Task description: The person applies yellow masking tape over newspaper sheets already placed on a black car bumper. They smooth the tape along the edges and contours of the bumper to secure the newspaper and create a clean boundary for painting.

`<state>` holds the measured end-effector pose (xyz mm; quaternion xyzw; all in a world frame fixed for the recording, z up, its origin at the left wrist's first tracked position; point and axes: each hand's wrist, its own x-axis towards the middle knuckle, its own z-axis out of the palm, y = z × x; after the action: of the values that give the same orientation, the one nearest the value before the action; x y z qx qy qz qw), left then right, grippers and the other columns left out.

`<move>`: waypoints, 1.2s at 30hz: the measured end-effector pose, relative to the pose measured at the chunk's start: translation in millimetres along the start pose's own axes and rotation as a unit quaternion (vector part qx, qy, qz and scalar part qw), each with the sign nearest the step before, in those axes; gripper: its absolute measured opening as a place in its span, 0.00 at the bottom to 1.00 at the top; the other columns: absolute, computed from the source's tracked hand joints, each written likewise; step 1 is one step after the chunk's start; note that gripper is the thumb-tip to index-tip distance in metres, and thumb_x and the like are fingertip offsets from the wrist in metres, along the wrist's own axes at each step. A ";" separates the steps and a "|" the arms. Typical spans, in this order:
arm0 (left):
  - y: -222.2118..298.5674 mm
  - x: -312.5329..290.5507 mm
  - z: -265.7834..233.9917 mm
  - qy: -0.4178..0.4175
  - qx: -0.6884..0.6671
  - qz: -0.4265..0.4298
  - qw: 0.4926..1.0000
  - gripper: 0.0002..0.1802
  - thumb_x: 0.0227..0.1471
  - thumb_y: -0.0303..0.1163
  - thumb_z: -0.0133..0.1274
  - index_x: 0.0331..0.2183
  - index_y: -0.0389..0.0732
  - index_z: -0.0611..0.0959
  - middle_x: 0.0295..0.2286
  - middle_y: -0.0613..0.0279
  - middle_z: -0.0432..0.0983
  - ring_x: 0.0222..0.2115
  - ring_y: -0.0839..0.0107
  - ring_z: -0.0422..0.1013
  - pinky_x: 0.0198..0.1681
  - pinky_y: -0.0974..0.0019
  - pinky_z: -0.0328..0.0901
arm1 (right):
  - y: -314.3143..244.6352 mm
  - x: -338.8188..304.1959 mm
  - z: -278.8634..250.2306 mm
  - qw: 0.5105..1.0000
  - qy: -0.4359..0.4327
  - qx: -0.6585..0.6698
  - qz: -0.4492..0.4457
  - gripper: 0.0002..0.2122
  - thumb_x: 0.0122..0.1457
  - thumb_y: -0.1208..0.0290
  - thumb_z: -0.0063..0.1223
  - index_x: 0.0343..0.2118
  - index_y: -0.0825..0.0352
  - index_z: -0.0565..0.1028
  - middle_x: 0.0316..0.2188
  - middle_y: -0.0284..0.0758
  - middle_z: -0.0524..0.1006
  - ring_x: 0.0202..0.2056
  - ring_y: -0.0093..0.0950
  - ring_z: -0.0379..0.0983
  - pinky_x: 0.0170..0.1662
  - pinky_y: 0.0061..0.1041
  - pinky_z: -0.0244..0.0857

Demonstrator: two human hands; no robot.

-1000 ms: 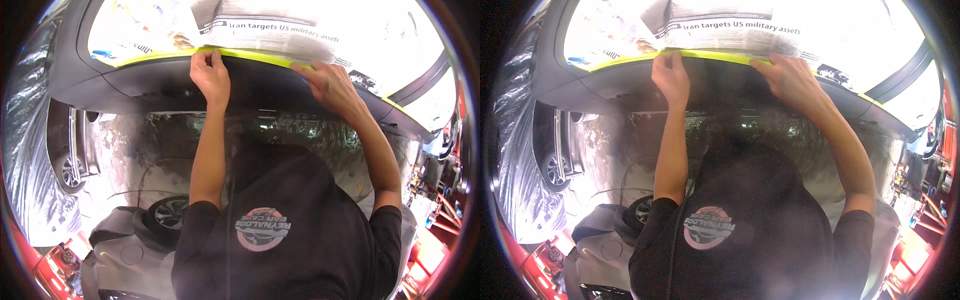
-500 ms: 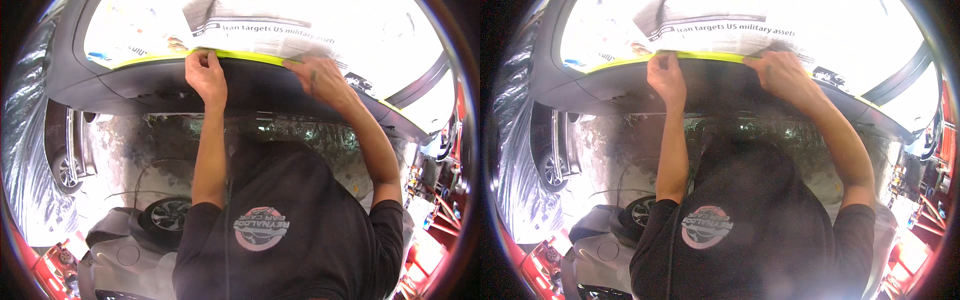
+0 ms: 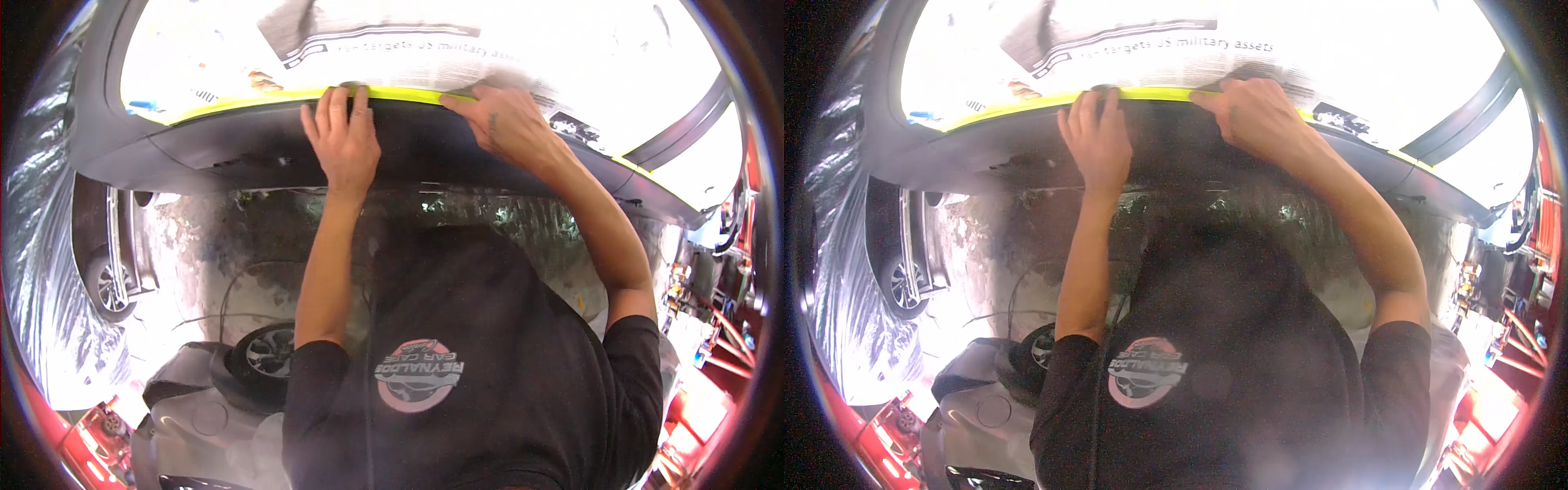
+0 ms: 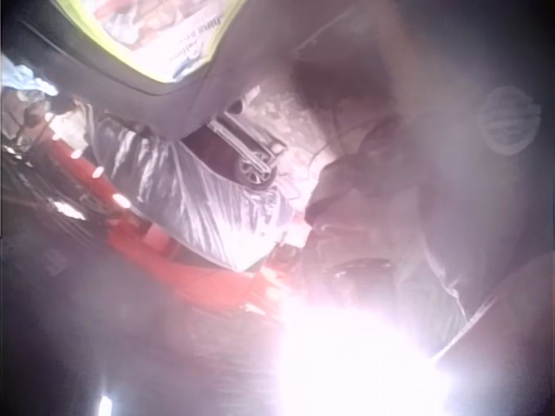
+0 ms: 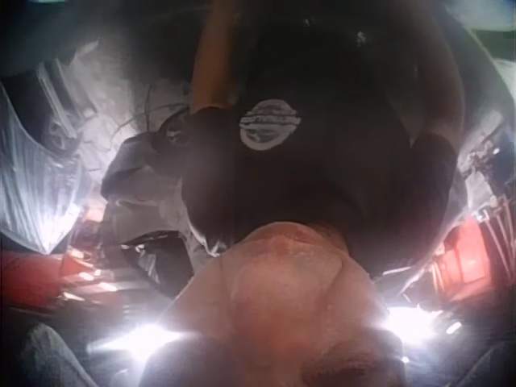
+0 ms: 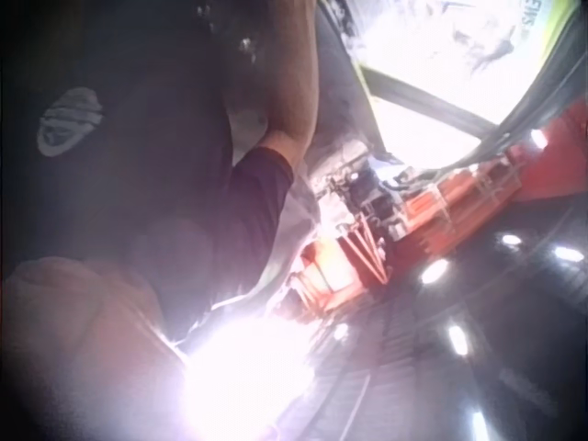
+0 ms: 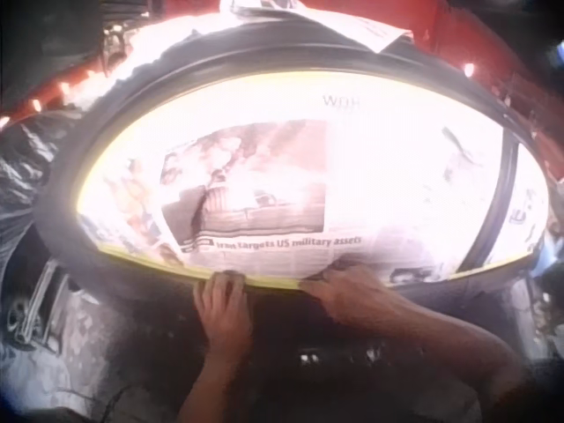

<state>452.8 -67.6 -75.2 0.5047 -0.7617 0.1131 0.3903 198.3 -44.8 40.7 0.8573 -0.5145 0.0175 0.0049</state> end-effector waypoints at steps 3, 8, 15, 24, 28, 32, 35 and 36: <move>1.4 -1.3 6.9 -0.022 0.034 0.000 0.999 0.23 0.59 0.30 0.57 0.57 0.42 0.81 0.55 0.51 0.71 0.62 0.49 0.66 0.65 0.27 0.51 | 16.4 -14.1 -2.1 1.000 0.010 0.015 -0.020 0.21 0.62 0.72 0.51 0.58 0.52 0.80 0.32 0.43 0.79 0.31 0.46 0.80 0.34 0.46 0.73; 5.9 -3.8 -1.0 -0.061 0.059 -0.012 0.996 0.28 0.57 0.28 0.56 0.60 0.43 0.78 0.58 0.50 0.70 0.64 0.47 0.64 0.67 0.26 0.50 | 62.6 -74.7 -6.7 0.993 0.031 0.054 -0.096 0.27 0.57 0.80 0.56 0.61 0.52 0.78 0.31 0.40 0.74 0.29 0.41 0.76 0.28 0.40 0.69; 19.2 -3.3 -1.7 -0.068 0.064 -0.018 0.995 0.30 0.57 0.27 0.55 0.62 0.42 0.77 0.61 0.46 0.66 0.66 0.42 0.61 0.66 0.24 0.51 | 75.5 -98.8 -3.3 0.998 0.022 0.045 -0.047 0.27 0.56 0.82 0.55 0.61 0.57 0.77 0.30 0.41 0.75 0.26 0.42 0.76 0.30 0.42 0.70; 37.6 -5.1 -5.8 -0.099 0.050 -0.005 0.994 0.33 0.59 0.35 0.56 0.66 0.51 0.75 0.63 0.29 0.60 0.68 0.31 0.55 0.68 0.27 0.49 | 68.9 -82.7 0.8 0.999 -0.026 0.000 -0.024 0.23 0.58 0.77 0.52 0.58 0.59 0.80 0.28 0.47 0.79 0.30 0.46 0.80 0.36 0.45 0.74; 53.4 -3.3 -4.2 -0.103 0.050 0.003 0.993 0.33 0.59 0.36 0.56 0.65 0.50 0.75 0.62 0.27 0.60 0.66 0.28 0.55 0.67 0.27 0.50 | 64.7 -75.2 -3.2 0.996 -0.083 -0.013 0.019 0.23 0.58 0.76 0.53 0.57 0.59 0.81 0.30 0.49 0.81 0.32 0.47 0.81 0.37 0.46 0.75; 82.6 -5.1 4.2 -0.107 0.029 0.002 0.994 0.33 0.59 0.38 0.58 0.65 0.47 0.74 0.60 0.27 0.59 0.65 0.27 0.55 0.65 0.26 0.52 | 68.9 -71.7 -6.9 0.997 -0.077 0.001 0.015 0.23 0.57 0.76 0.52 0.57 0.59 0.81 0.31 0.49 0.83 0.34 0.48 0.82 0.38 0.46 0.75; 99.3 -5.6 12.4 -0.104 0.010 0.009 0.994 0.34 0.58 0.38 0.60 0.64 0.45 0.74 0.59 0.28 0.58 0.64 0.25 0.55 0.65 0.25 0.52 | 72.5 -74.0 -0.2 0.999 -0.046 0.012 0.007 0.23 0.57 0.76 0.52 0.57 0.59 0.81 0.30 0.49 0.83 0.34 0.49 0.81 0.39 0.47 0.75; 104.1 -5.9 14.9 -0.104 0.006 0.015 0.994 0.34 0.58 0.38 0.60 0.64 0.45 0.74 0.60 0.27 0.58 0.64 0.25 0.54 0.65 0.25 0.52 | 72.2 -73.2 -0.9 0.999 -0.048 0.010 0.008 0.23 0.57 0.76 0.52 0.57 0.59 0.81 0.30 0.49 0.83 0.34 0.49 0.81 0.39 0.47 0.75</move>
<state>357.5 -23.6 -66.2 0.5046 -0.8050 0.0701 0.3039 100.1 -14.2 38.4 0.8532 -0.5204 -0.0183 -0.0284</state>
